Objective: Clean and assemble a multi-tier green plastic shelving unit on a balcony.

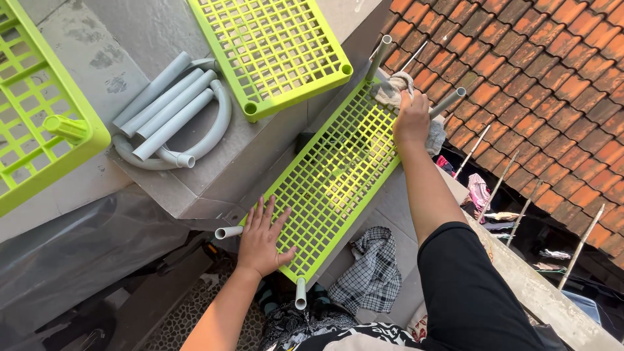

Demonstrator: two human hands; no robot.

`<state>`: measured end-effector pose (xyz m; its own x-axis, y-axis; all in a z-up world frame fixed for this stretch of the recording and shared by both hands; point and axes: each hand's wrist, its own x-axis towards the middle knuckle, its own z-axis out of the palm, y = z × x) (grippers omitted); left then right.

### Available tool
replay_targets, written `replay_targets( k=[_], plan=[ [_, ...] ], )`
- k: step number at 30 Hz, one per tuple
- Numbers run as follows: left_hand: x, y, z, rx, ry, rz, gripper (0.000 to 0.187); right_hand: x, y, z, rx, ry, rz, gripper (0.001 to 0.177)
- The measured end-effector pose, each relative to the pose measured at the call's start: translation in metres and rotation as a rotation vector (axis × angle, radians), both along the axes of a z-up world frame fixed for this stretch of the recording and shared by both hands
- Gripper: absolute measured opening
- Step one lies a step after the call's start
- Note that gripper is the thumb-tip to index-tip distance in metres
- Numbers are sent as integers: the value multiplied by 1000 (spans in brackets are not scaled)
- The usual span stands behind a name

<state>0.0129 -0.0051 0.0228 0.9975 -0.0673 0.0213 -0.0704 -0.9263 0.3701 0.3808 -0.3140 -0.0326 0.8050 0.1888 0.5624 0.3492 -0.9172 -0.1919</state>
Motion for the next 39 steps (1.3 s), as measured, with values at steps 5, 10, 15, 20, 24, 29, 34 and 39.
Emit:
replay_targets(
  k=[5,10,15,20,24,29,34,39],
  plan=[
    [2,1,-5,7,24,22,90,22,29,-1,71,113,-151,16],
    [-7,4,-7,-17,15,40,88,-55,83,9,43,171,176,28],
    [-8,6,-9,-61,-39,27,91,-171,131,18,74,508,728,45],
    [-8,7,-8,-90,-82,32,90,-181,150,32,55,321,688,52],
    [-22,10,-17,-136,-173,-22,80,-222,171,36,103,435,734,53],
    [-53,-3,-50,-312,-475,153,55,-238,176,47,96,406,802,51],
    [-37,28,23,-564,-822,564,53,-260,200,44,50,360,631,46],
    [-8,48,-43,-894,-605,361,25,-300,231,46,63,344,995,39]
  ],
)
